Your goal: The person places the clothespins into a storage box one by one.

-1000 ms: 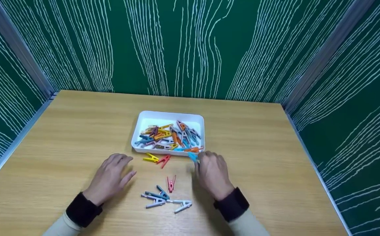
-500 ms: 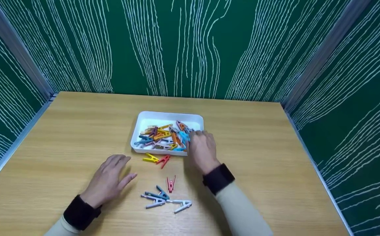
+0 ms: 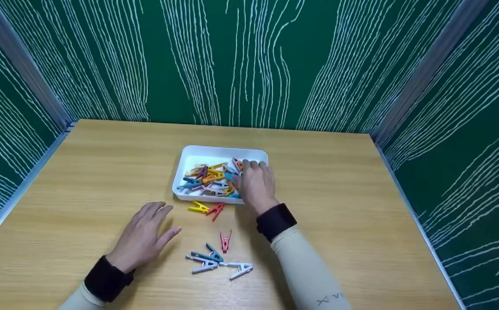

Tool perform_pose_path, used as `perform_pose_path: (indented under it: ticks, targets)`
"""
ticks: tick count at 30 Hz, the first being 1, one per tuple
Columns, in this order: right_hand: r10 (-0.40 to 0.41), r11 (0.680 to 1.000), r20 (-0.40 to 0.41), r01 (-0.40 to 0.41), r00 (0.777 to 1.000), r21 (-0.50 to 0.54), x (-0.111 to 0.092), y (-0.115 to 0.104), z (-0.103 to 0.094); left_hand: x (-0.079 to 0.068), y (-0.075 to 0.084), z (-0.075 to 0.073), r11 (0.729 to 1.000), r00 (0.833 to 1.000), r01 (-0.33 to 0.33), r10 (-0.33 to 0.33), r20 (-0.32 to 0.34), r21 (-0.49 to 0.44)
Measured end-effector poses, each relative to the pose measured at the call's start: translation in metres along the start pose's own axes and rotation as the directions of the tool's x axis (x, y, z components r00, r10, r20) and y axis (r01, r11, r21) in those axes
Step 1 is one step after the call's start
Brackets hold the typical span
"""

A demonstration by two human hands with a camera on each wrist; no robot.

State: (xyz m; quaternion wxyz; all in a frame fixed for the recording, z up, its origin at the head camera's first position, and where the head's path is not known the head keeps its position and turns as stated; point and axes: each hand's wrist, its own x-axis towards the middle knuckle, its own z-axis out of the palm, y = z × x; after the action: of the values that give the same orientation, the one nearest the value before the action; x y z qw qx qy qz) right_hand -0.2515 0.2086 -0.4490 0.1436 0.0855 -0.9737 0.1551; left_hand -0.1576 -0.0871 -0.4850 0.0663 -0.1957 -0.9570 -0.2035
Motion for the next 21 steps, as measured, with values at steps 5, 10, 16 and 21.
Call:
perform_pose_path:
  ticks: [5,10,16,21]
  targets:
    - [0.028,0.999,0.021,-0.028,0.999,0.040,-0.005,0.004,0.000,-0.001,0.000,0.001,0.999,1.000,-0.021,0.021,-0.017,0.025]
    - [0.009,0.998,0.004,-0.009,1.000,0.054,-0.012,0.006,-0.001,-0.002,0.000,0.001,0.999,1.000,-0.017,0.017,-0.008,0.031]
    - [0.005,0.998,-0.008,-0.004,1.000,0.063,-0.024,0.006,-0.005,-0.002,0.001,0.002,0.999,1.000,-0.014,0.014,0.001,0.029]
    - [-0.083,0.993,-0.105,0.091,0.991,0.073,-0.038,0.007,-0.008,-0.001,0.002,0.002,0.999,1.000,-0.010,0.010,0.012,0.033]
